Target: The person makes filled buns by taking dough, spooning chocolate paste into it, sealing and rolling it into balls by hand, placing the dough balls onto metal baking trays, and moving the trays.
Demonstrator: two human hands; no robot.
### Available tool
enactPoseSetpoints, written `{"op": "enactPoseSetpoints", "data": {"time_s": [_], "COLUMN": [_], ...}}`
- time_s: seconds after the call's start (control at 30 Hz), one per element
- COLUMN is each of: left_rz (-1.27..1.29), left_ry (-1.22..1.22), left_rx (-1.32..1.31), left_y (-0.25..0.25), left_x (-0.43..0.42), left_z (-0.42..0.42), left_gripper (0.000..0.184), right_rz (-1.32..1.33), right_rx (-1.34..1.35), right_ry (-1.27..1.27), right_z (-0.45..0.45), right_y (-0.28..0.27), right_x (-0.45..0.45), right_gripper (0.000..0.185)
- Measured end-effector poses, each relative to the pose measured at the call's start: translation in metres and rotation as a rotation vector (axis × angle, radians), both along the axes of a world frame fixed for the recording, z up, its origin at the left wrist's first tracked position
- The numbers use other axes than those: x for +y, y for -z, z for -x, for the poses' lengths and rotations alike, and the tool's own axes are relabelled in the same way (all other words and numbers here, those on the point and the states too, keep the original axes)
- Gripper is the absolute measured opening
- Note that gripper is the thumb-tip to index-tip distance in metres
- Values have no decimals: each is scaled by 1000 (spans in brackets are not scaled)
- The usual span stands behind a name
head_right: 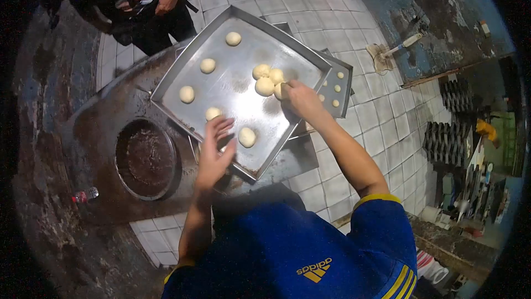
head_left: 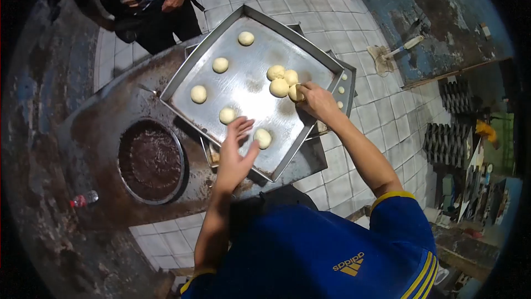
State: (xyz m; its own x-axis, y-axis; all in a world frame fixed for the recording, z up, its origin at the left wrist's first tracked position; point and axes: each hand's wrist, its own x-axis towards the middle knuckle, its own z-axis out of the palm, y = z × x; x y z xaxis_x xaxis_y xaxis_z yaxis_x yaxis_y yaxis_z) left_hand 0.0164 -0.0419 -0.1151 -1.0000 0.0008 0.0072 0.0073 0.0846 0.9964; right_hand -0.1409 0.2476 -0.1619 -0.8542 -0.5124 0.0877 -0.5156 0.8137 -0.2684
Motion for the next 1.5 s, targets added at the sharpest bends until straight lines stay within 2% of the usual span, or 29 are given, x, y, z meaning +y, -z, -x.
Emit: {"op": "enactPoseSetpoints", "data": {"time_s": [0.1,0.13,0.2,0.23,0.27,0.33,0.4,0.47,0.57,0.6,0.67,0.73,0.8,0.83,0.87,0.97,1.0,1.07,1.13,1.2,1.23,1.27,1.3,1.33,1.4,1.43,1.47,1.5], "left_rz": [68,59,116,169,184,182,-174,-491,-488,-476,-199,-262,-201,-223,-257,-506,-470,-200,-262,-314,-320,-346,-371,-293,-453,-773,-1095,-1096], "left_ry": [200,252,305,338,346,244,196,165,125,114,-13,-149,-206,-246,-276,-313,-370,-478,-601,-821,-826,-767,-704,-867,-806,-669,-255,-187], "left_rx": [80,106,84,50,63,-127,-225,-417,-327,-333,-153,-187,-100,-94,-64,8,41,83,148,109,101,125,147,105,32,-26,121,120], "left_y": [1,8,33,46,56,72,84,46,14,5,-9,-14,-29,-43,-33,-61,-70,-76,-81,-88,-87,-85,-84,-91,-104,-98,-90,-108], "left_x": [32,45,66,76,83,88,87,74,46,33,5,-26,-68,-87,-109,-171,-191,-230,-264,-282,-294,-306,-314,-309,-321,-331,-348,-349], "left_z": [54,73,113,126,131,140,125,89,44,35,17,5,-10,-20,-29,-66,-78,-102,-125,-138,-147,-155,-161,-165,-174,-179,-189,-195], "left_gripper": [59,58,56,55,55,58,63,52,52,52,55,55,55,56,54,55,55,54,56,62,62,65,69,73,75,74,73,69], "right_rz": [-38,-32,-166,-34,-19,470,621,823,1064,1075,1013,1106,1071,1072,1135,1167,1187,1157,956,1087,1168,1110,1161,1209,1269,1290,1309,1450], "right_rx": [77,89,-250,-449,-435,-1040,-942,-1073,-876,-889,-697,-705,-507,-518,-593,-643,-627,-564,-417,-506,-610,-502,-504,-501,-392,-423,-457,-550], "right_ry": [-2,12,24,51,56,9,-26,-50,208,200,311,329,228,205,187,149,107,11,-214,-301,-269,-206,-82,46,43,47,54,79], "right_z": [13,16,19,25,25,18,-18,-59,-116,-125,-145,-160,-171,-179,-190,-216,-225,-244,-262,-279,-286,-292,-299,-306,-307,-308,-309,-309], "right_y": [22,11,-26,-29,-27,-16,-32,-55,-70,-66,-61,-80,-87,-96,-107,-131,-135,-131,-152,-161,-157,-160,-160,-159,-161,-162,-162,-164], "right_x": [-4,-8,-16,-11,-1,21,29,15,-54,-76,-118,-167,-211,-234,-256,-321,-342,-383,-413,-440,-456,-473,-491,-506,-521,-522,-523,-525], "right_gripper": [15,15,25,34,34,44,46,41,44,44,39,37,35,32,32,32,33,33,38,44,48,37,33,31,25,25,24,24]}}
